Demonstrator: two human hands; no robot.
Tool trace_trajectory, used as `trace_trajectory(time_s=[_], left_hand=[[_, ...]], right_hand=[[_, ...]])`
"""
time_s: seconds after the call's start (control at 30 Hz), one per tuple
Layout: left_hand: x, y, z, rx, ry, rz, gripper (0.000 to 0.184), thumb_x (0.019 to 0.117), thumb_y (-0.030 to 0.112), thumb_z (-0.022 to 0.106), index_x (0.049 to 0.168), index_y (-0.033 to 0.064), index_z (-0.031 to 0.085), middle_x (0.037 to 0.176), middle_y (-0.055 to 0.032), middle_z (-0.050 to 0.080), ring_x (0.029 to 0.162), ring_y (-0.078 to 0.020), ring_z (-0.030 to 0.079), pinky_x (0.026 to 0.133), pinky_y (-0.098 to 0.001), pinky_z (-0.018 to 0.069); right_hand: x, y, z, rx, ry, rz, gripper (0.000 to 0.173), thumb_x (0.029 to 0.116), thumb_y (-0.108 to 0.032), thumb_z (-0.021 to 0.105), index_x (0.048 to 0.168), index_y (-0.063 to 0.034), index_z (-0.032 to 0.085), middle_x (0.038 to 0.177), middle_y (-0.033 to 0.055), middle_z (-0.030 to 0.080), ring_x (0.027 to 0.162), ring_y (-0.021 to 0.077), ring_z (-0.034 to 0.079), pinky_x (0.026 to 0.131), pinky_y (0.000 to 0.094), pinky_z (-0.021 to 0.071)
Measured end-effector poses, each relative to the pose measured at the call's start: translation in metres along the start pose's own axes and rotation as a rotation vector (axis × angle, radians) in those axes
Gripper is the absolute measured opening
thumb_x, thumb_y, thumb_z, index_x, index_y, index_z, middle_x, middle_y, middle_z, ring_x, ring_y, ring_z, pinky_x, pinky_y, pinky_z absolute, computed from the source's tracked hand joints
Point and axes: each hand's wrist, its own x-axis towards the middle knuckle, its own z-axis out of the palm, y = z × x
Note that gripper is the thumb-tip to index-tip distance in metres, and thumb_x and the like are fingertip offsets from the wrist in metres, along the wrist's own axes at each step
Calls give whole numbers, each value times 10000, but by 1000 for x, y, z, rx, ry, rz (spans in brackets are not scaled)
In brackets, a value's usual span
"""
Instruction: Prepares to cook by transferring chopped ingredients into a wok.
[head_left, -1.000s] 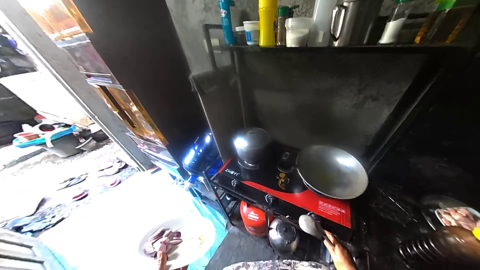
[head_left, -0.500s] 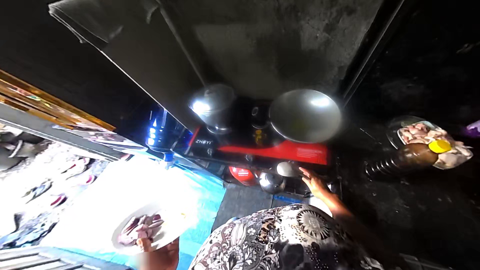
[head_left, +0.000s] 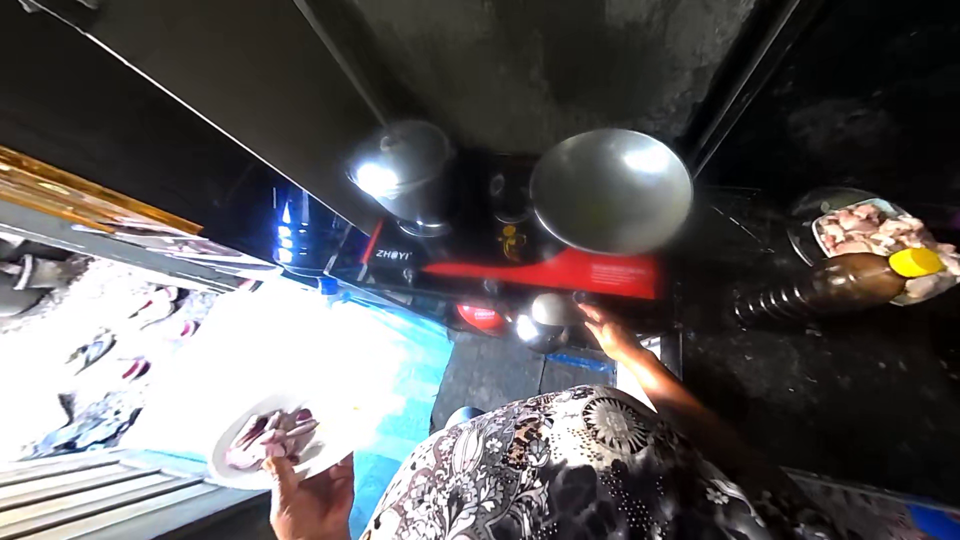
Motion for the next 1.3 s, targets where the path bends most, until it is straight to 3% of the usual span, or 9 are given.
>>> trace_trajectory(time_s=[0.13, 0.27, 0.47, 0.63, 0.83, 0.97, 1.07, 1.2, 1.3], left_hand=[[-1, 1, -4, -10, -6, 13, 432, 1120, 449, 241, 1224, 205, 582, 1085, 29, 744, 942, -92, 736, 758, -293, 642], [-9, 0, -4, -41, 3, 18, 430, 1123, 439, 238, 1253, 192, 565, 1111, 21, 740, 969, -97, 734, 772, -295, 642], [-12, 0, -8, -21, 47, 16, 424, 1123, 441, 225, 1257, 196, 544, 1117, 21, 735, 1005, -102, 728, 806, -312, 638], [-6, -1, -3, 3, 11, 12, 405, 1116, 450, 281, 1242, 196, 570, 1103, 20, 738, 962, -95, 734, 774, -304, 643], [12, -6, 18, -13, -164, 13, 382, 1070, 468, 466, 1302, 181, 562, 1190, -14, 712, 1091, -150, 702, 911, -390, 615], [28, -10, 74, 17, -323, -6, 395, 1112, 410, 356, 1362, 146, 512, 1227, -30, 690, 1114, -162, 690, 936, -395, 608], [46, -20, 121, 61, -414, -62, 420, 1120, 421, 315, 1336, 135, 534, 1219, -52, 681, 1114, -186, 676, 953, -418, 589], [57, -36, 193, 73, -622, -132, 552, 1039, 593, 447, 1430, 206, 502, 1321, -31, 642, 1186, -183, 639, 963, -408, 577], [51, -50, 254, 72, -632, -202, 554, 1074, 555, 377, 1483, 183, 419, 1306, -63, 648, 1132, -206, 668, 920, -408, 593]], right_hand=[[4, -5, 3, 59, -8, 20, 479, 1083, -198, 479, 1531, -31, 466, 1474, 166, 581, 1367, 254, 563, 1179, 382, 405], [1, -11, 1, 78, 15, 79, 458, 1083, -191, 482, 1503, -10, 497, 1435, 206, 600, 1249, 307, 647, 1081, 414, 503], [12, -29, -14, -136, -100, 134, 410, 1101, -185, 407, 1442, -23, 570, 1396, 206, 627, 1336, 325, 581, 1170, 443, 403], [25, -58, -35, -437, -361, 204, 370, 1041, -80, 429, 1361, 15, 589, 1334, 280, 611, 1302, 414, 569, 1099, 552, 438], [25, -74, -49, -531, -463, 185, 351, 1067, -145, 470, 1376, -10, 566, 1288, 297, 633, 1238, 477, 601, 1010, 641, 472], [3, -80, -85, -169, -325, 146, 424, 1021, -339, 640, 1242, 23, 646, 1151, 258, 683, 1101, 395, 657, 998, 580, 483], [-27, -91, -116, 113, -43, 87, 394, 1092, -249, 444, 1197, 71, 648, 916, 172, 677, 809, 232, 653, 811, 439, 549], [-45, -116, -153, 111, 268, -95, 393, 1059, -164, 453, 1361, 63, 563, 1000, 189, 698, 860, 234, 707, 825, 432, 601], [-44, -144, -161, 18, 417, -236, 373, 1030, -112, 565, 1365, 50, 592, 1041, 218, 724, 824, 277, 738, 774, 469, 627]])
